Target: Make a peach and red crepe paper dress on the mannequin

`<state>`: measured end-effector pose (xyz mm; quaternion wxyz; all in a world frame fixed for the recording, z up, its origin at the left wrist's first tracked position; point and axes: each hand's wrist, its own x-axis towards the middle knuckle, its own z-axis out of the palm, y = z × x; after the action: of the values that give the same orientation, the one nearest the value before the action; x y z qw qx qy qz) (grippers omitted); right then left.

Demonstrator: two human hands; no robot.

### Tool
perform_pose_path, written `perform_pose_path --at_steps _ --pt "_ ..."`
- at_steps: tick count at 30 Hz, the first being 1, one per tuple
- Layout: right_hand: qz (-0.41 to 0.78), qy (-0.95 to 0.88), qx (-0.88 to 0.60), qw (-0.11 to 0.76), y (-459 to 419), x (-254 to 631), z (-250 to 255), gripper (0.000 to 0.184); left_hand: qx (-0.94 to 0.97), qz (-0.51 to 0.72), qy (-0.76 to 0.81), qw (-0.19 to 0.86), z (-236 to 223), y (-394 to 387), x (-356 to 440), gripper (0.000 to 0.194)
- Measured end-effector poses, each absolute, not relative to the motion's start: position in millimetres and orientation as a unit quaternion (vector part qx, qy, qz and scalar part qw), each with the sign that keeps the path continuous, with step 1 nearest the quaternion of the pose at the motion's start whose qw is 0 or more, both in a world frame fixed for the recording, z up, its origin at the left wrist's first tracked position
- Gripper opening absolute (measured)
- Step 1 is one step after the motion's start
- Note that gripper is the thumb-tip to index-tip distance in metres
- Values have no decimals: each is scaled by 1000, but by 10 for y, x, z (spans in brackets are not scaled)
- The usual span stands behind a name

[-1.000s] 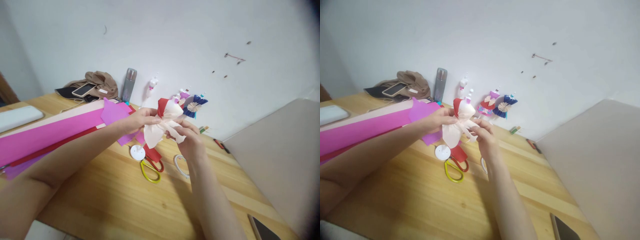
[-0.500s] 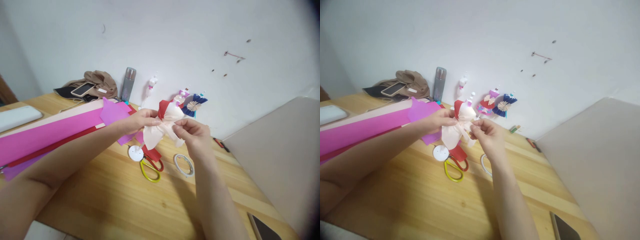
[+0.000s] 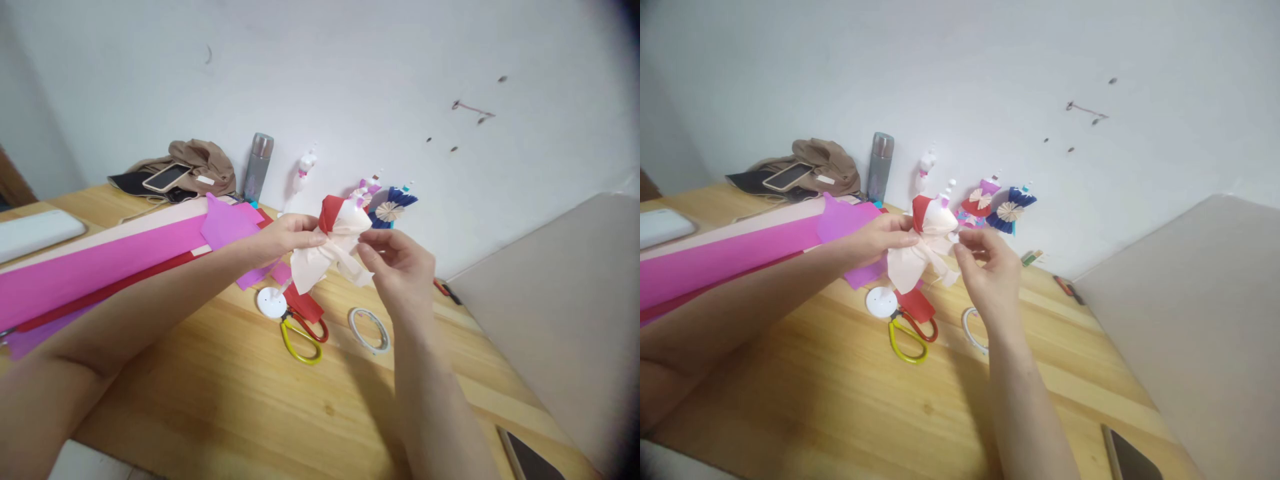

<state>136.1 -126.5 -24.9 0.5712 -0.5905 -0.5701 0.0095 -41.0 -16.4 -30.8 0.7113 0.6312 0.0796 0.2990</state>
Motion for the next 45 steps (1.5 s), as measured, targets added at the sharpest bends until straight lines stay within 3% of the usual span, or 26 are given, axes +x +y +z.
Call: perform_pose_path --at_steps 3,9,14,20,27,33,41,45 --pt "-28 -560 -569 602 -1259 1395 -253 9 666 345 122 649 -267 -198 -401 17" --pt "-43 -567 -528 631 -1322 1269 -254 3 750 449 271 403 -233 -287 -385 14" --pt "52 -599 -547 583 -1346 1069 -308 11 770 470 276 332 -250 -365 -374 14" --pt "140 -595 -511 604 -1277 998 -361 18 764 486 258 337 -273 -461 -374 17" --pt "188 -556 -491 643 -1226 967 -476 23 782 488 283 264 -318 -498 -361 9" --pt "221 -524 -470 675 -1182 1000 -458 28 828 450 197 270 -322 -544 -370 15" --pt "279 -457 -491 688 -1185 1053 -366 10 823 452 126 319 -325 -604 -359 32" --pt "305 -425 -478 706 -1178 1046 -314 10 811 448 125 354 -338 -562 -343 34"
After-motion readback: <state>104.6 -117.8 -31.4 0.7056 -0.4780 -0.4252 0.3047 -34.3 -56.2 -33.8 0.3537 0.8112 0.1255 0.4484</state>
